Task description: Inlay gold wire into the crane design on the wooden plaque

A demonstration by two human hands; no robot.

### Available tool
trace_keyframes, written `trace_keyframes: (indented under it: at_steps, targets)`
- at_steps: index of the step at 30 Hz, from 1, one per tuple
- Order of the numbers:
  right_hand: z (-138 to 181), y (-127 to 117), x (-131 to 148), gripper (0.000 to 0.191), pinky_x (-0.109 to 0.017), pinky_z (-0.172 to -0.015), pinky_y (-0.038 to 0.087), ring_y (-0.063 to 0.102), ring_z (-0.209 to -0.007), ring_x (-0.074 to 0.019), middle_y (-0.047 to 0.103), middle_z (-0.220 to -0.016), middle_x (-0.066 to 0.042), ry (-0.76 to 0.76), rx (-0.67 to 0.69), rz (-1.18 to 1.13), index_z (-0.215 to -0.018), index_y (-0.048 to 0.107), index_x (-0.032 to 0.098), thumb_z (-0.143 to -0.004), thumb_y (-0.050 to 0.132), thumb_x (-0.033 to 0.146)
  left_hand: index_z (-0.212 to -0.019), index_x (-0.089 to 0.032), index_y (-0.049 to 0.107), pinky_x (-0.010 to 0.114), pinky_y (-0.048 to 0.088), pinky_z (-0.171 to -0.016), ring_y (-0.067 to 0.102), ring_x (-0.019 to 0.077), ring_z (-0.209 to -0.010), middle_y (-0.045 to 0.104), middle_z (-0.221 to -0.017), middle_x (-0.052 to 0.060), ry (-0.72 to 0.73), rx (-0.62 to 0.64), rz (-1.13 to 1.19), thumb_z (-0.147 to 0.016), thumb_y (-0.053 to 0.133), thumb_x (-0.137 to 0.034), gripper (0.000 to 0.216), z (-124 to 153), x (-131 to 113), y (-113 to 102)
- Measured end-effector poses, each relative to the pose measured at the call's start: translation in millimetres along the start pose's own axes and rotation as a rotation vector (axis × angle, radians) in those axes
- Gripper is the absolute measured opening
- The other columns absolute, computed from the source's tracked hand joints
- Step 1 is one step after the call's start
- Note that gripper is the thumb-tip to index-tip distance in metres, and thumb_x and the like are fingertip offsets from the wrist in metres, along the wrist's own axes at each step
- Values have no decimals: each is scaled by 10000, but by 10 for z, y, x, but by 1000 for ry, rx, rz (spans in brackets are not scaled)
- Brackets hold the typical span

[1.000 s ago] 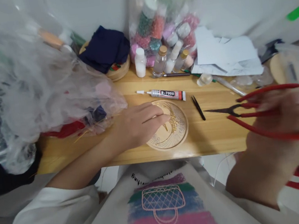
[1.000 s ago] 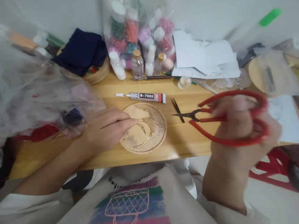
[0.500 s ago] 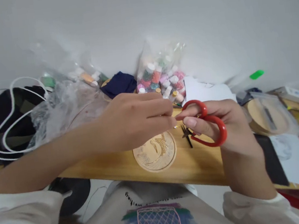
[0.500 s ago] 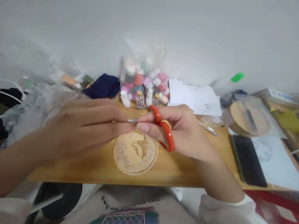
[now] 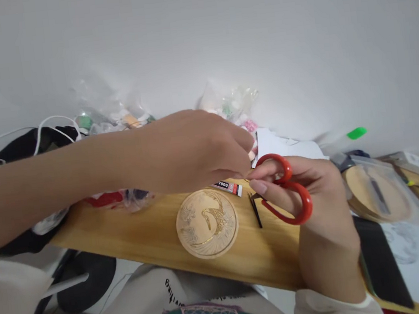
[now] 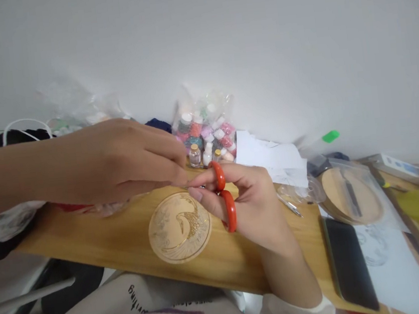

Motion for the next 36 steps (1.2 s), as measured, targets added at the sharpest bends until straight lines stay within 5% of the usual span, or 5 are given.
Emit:
trace_keyframes:
  at_steps: [8,25,36]
  targets:
    - [109,-83,97,118,-192,-457,394,580,-560,-68,714,-688,49,-92,-54,83,-809,763,270,-796,751,154,-685,-165,609,223,277,-520,429,83,-551,533,-730,-15,43,-37,-51,-1014,386,-171,397,-57,-130,-94]
    - [181,-98,219,195,-264,-616,487,586,-639,-98,671,-699,49,-310,-57,245,-867,759,260,-792,734,81,-767,-176,673,238,308,-564,411,69,-550,546,-743,-29,-15,-53,42,-999,424,-150,342,-68,-155,-105]
    - [164,-116,144,106,-262,-544,470,581,-596,-104,664,-686,34,-177,-112,154,-818,757,265,-804,747,161,-825,-217,674,240,385,-588,556,104,-617,623,-789,-25,-60,-153,17,-992,470,-211,264,-68,-90,-53]
Point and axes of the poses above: each hand's wrist, its own z-axis away from the middle knuckle, its own y-axis out of the palm, x = y × z, the point moved 5 cm from there along -z, towards the middle knuckle
